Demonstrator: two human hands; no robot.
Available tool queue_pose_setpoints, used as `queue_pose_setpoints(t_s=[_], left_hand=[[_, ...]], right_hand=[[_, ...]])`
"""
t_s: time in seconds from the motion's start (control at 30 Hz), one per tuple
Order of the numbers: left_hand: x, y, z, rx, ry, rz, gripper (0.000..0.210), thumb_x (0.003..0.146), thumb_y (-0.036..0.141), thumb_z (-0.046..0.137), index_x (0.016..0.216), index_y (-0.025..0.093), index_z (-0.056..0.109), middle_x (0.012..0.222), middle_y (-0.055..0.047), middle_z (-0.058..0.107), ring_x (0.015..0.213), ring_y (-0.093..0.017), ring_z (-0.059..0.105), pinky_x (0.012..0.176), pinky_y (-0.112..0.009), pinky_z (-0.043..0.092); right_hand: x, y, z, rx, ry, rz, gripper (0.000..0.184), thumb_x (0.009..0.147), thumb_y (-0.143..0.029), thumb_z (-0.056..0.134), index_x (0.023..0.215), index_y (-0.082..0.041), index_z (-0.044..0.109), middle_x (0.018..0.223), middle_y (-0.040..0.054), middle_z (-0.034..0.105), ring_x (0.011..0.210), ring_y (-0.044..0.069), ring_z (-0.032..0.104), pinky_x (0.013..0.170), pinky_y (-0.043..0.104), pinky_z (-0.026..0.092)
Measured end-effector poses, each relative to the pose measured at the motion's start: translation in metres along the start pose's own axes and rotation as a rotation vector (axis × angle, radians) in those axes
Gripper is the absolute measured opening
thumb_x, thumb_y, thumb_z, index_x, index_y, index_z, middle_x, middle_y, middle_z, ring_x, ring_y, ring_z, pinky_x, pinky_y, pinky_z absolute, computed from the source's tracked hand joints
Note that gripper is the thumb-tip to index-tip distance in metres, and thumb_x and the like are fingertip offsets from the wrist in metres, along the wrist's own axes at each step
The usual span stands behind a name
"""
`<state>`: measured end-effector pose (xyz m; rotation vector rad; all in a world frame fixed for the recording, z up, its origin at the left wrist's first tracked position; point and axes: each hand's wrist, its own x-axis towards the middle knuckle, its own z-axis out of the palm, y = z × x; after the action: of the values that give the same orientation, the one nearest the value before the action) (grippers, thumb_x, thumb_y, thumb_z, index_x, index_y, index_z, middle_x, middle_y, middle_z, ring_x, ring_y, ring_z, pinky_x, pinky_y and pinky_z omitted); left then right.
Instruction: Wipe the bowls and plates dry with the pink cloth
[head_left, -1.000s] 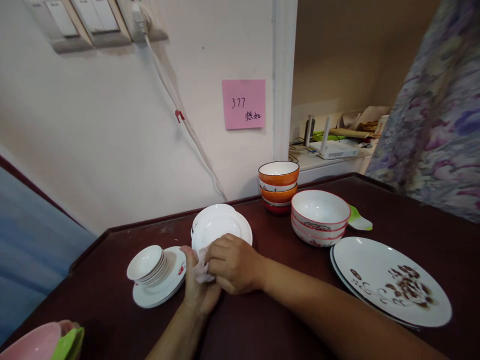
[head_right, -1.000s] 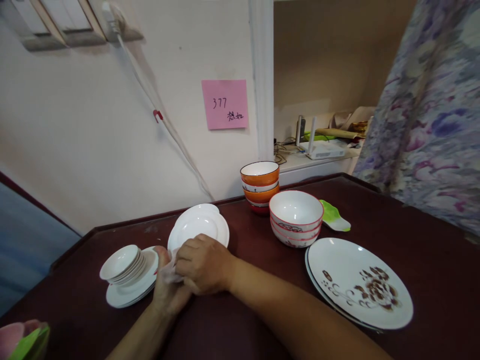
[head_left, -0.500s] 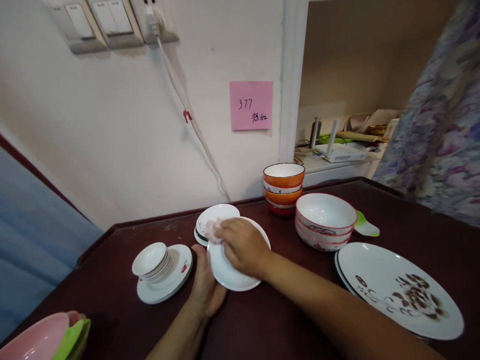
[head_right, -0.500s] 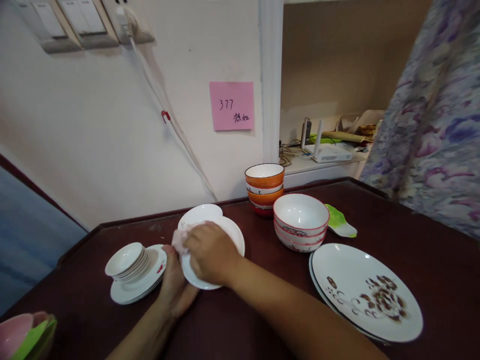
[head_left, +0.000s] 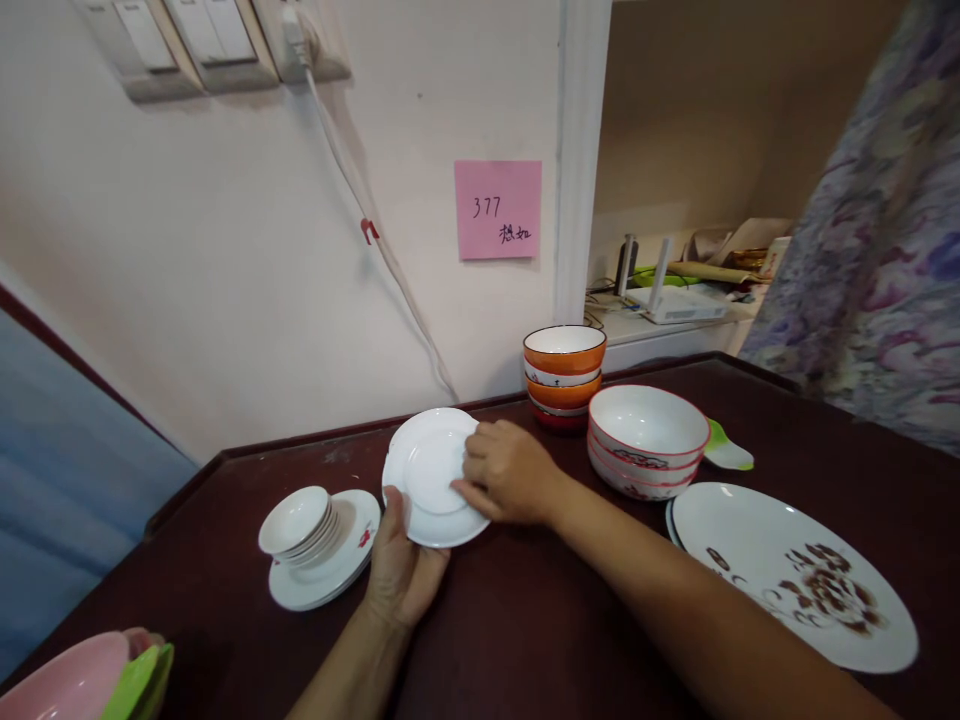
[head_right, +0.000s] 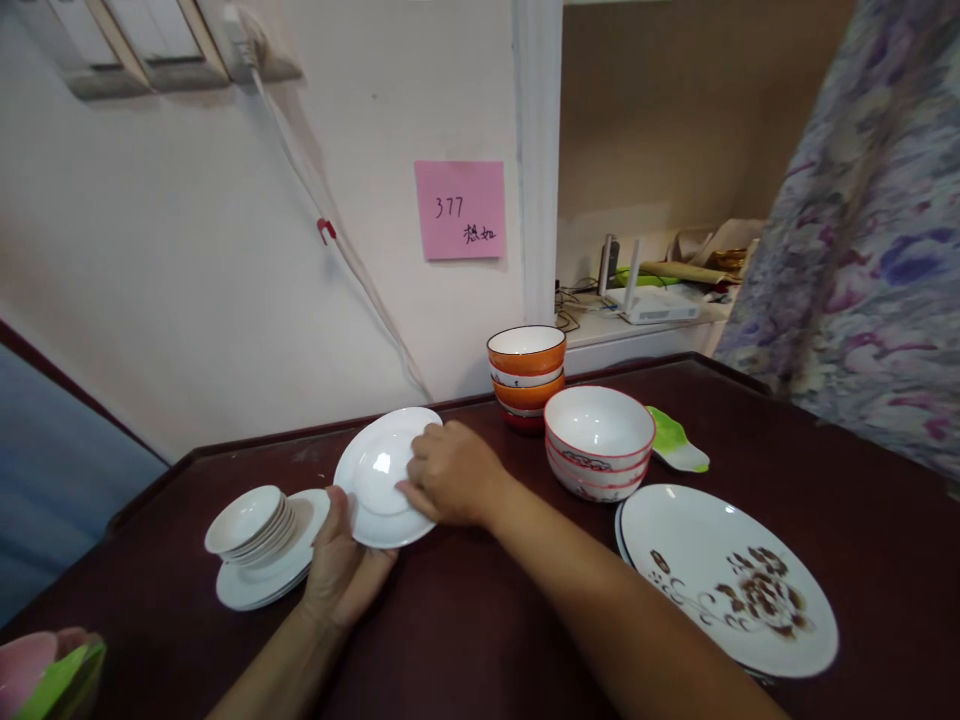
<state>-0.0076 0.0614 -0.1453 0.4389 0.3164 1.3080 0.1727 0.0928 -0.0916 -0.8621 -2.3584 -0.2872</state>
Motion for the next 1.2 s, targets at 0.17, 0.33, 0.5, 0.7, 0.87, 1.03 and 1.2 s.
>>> queue_pose_setpoints(t_s=[0.17, 0.33, 0.5, 0.7, 0.87, 1.03, 1.2], left_hand=[[-0.007, -0.005, 0.012, 0.179, 0.2, -0.023, 0.062, 0.087, 0.013, 0.056, 0.145, 0.026, 0.038, 0.115, -0.006, 0.073, 0.109, -0.021, 0.066, 0.112, -0.038, 0.035], [-0.016, -0.017, 0.016, 0.596, 0.197, 0.128, 0.061, 0.07, 0.009, 0.073, 0.129, 0.02, 0.059, 0.105, -0.005, 0.077, 0.109, -0.028, 0.065, 0.1, -0.037, 0.047], [-0.022, -0.02, 0.014, 0.913, 0.048, 0.118, 0.038, 0.064, 0.003, 0.075, 0.098, 0.021, 0.076, 0.11, -0.004, 0.075, 0.128, -0.03, 0.051, 0.111, -0.034, 0.034], [-0.021, -0.021, 0.026, 0.864, 0.077, 0.434, 0.048, 0.067, 0.002, 0.072, 0.105, 0.031, 0.072, 0.14, 0.002, 0.057, 0.146, -0.022, 0.019, 0.12, -0.035, 0.01], [-0.008, -0.011, 0.028, 0.458, 0.326, 0.517, 0.056, 0.079, 0.015, 0.068, 0.13, 0.034, 0.054, 0.149, 0.003, 0.047, 0.142, -0.021, 0.031, 0.115, -0.03, 0.027], [-0.003, -0.003, 0.016, 0.226, 0.245, 0.122, 0.06, 0.087, 0.061, 0.043, 0.124, 0.018, 0.061, 0.127, -0.014, 0.066, 0.131, -0.033, 0.047, 0.107, -0.05, 0.04], [-0.005, -0.007, 0.013, 0.214, 0.236, -0.043, 0.049, 0.087, 0.037, 0.059, 0.131, 0.015, 0.055, 0.125, -0.015, 0.067, 0.126, -0.031, 0.053, 0.11, -0.048, 0.038]], right_hand=[[-0.006, 0.03, -0.001, 0.28, 0.143, 0.672, 0.028, 0.088, -0.038, 0.054, 0.072, -0.017, 0.062, 0.08, 0.0076, 0.063, 0.079, 0.02, 0.054, 0.069, 0.032, 0.037], [-0.004, 0.039, 0.002, 0.538, 0.054, 0.762, 0.046, 0.091, -0.058, 0.044, 0.079, -0.018, 0.063, 0.072, 0.0034, 0.066, 0.064, 0.015, 0.059, 0.056, 0.025, 0.041], [-0.007, 0.045, -0.018, 0.926, -0.194, 0.795, 0.067, 0.091, -0.068, 0.024, 0.088, -0.016, 0.066, 0.053, 0.0024, 0.062, 0.04, 0.016, 0.056, 0.039, 0.025, 0.041], [-0.012, 0.048, -0.032, 1.452, -0.183, 0.842, 0.044, 0.074, -0.021, 0.054, 0.116, -0.017, 0.062, 0.069, 0.0022, 0.07, 0.046, 0.015, 0.06, 0.041, 0.023, 0.047], [-0.005, 0.044, -0.01, 1.27, 0.042, 0.822, 0.055, 0.071, -0.016, 0.045, 0.124, -0.021, 0.057, 0.077, 0.0028, 0.071, 0.054, 0.014, 0.062, 0.046, 0.023, 0.049], [-0.002, 0.038, 0.01, 1.171, 0.095, 0.78, 0.061, 0.072, -0.015, 0.041, 0.133, -0.019, 0.049, 0.093, 0.0063, 0.072, 0.068, 0.016, 0.065, 0.054, 0.025, 0.051], [-0.004, 0.03, 0.015, 0.994, 0.094, 0.696, 0.05, 0.077, -0.018, 0.047, 0.126, -0.021, 0.058, 0.106, 0.007, 0.071, 0.079, 0.019, 0.067, 0.067, 0.032, 0.054]])
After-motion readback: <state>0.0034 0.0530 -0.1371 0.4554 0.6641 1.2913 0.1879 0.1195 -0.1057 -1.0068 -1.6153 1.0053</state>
